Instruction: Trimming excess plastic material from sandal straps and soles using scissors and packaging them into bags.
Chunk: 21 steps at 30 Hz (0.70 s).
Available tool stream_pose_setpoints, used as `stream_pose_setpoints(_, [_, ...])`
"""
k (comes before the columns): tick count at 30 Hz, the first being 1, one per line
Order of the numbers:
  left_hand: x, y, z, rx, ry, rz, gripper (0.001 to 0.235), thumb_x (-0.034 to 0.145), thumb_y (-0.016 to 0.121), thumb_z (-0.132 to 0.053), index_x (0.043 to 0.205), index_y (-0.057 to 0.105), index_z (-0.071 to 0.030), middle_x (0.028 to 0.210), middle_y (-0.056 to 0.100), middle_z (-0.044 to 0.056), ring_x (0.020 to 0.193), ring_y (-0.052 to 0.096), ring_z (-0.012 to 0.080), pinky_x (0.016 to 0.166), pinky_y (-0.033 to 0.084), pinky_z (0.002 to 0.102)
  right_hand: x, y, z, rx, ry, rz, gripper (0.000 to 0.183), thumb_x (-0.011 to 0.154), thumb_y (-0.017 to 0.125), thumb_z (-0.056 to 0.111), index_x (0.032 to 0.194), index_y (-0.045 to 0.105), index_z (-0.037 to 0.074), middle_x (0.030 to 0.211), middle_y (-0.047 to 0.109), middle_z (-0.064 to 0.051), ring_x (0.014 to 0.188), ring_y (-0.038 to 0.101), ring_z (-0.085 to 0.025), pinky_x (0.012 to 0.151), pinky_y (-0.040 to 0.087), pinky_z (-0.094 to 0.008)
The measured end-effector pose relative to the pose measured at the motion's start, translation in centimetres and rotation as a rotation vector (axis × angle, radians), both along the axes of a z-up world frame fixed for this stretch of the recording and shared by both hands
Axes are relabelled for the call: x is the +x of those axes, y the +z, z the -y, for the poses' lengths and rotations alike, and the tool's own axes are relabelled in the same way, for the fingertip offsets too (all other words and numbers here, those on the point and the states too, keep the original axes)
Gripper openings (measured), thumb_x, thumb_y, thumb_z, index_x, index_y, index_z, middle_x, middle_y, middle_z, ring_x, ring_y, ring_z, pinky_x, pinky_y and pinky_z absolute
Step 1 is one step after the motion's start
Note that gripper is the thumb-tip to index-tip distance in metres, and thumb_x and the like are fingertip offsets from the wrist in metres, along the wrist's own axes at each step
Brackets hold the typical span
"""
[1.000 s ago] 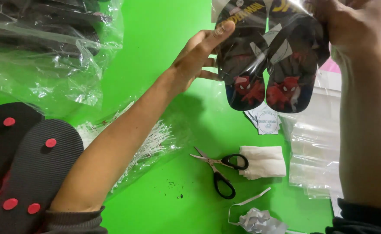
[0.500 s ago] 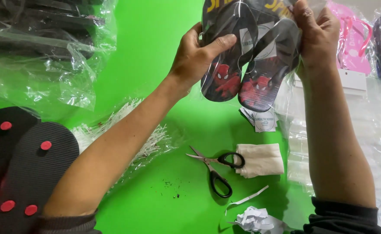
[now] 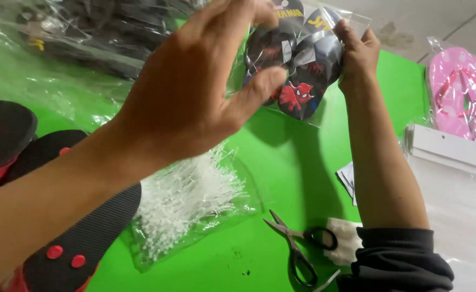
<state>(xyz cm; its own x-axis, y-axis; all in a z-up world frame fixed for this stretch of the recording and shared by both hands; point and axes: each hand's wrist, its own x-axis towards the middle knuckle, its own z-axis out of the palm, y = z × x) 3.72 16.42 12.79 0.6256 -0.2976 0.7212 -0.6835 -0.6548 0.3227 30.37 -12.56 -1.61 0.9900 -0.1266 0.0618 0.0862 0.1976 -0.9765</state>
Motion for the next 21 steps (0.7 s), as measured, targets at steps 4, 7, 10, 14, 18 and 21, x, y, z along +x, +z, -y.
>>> stream_pose_setpoints(4, [-4.9, -2.3, -4.3, 0.279, 0.176, -0.115, 0.033, 0.104, 0.061, -0.033, 0.111, 0.064, -0.001, 0.125, 0.067, 0.021, 0.114, 0.067, 0.0357, 0.097, 0.056, 0.050, 4.0, -2.2, -4.8, -0.014, -0.036, -0.061, 0.032, 0.080, 0.088, 0.018, 0.094, 0.063, 0.004, 0.087, 0.076, -0.012, 0.070, 0.072, -0.022, 0.059, 0.062, -0.037])
stream_pose_setpoints(7, [-6.0, -6.0, -6.8, 0.304, 0.194, -0.204, 0.043, 0.102, 0.055, -0.039, 0.115, 0.067, 0.000, 0.135, 0.064, 0.025, 0.127, 0.060, 0.0380, 0.112, 0.045, 0.053, 5.3, -2.5, -7.7, -0.081, -0.013, -0.131, 0.041, 0.083, 0.083, 0.023, 0.110, 0.059, 0.003, 0.096, 0.077, -0.013, 0.076, 0.077, -0.023, 0.063, 0.066, -0.036])
stream_pose_setpoints(10, [-6.7, -7.4, -6.9, 0.307, 0.186, -0.178, 0.038, 0.100, 0.061, -0.038, 0.115, 0.068, -0.004, 0.133, 0.064, 0.019, 0.127, 0.060, 0.0358, 0.111, 0.044, 0.054, 6.3, -3.8, -8.8, -0.157, -0.025, -0.085, 0.030, 0.084, 0.082, 0.023, 0.099, 0.061, 0.008, 0.088, 0.075, -0.012, 0.073, 0.074, -0.021, 0.063, 0.064, -0.037])
stream_pose_setpoints(14, [-6.7, -7.9, -6.2, 0.321, 0.180, -0.137, 0.033, 0.098, 0.065, -0.035, 0.113, 0.068, -0.006, 0.133, 0.064, 0.018, 0.127, 0.061, 0.0341, 0.113, 0.041, 0.055, 8.4, -5.0, -6.8, -0.612, -0.090, -0.002, 0.055, 0.079, 0.079, 0.050, 0.117, 0.065, 0.013, 0.102, 0.080, -0.004, 0.114, 0.066, -0.020, 0.095, 0.053, -0.032])
stream_pose_setpoints(18, [-7.2, -7.7, -5.4, 0.332, 0.161, -0.143, 0.032, 0.098, 0.065, -0.035, 0.112, 0.070, -0.006, 0.132, 0.066, 0.018, 0.127, 0.061, 0.0347, 0.115, 0.039, 0.057, 7.6, -4.2, -4.7, -0.755, 0.013, -0.007, 0.082, 0.093, 0.073, 0.057, 0.145, 0.045, 0.001, 0.146, 0.054, -0.025, 0.131, 0.058, -0.035, 0.098, 0.057, -0.042])
stream_pose_setpoints(21, [-8.3, -7.6, -4.6, 0.366, 0.132, -0.173, 0.035, 0.097, 0.066, -0.037, 0.114, 0.071, -0.007, 0.133, 0.067, 0.018, 0.127, 0.062, 0.0344, 0.116, 0.036, 0.058, 3.6, -4.3, -2.0, -0.821, 0.114, -0.010, 0.081, 0.096, 0.070, 0.055, 0.147, 0.041, 0.000, 0.143, 0.055, -0.029, 0.127, 0.062, -0.037, 0.090, 0.065, -0.044])
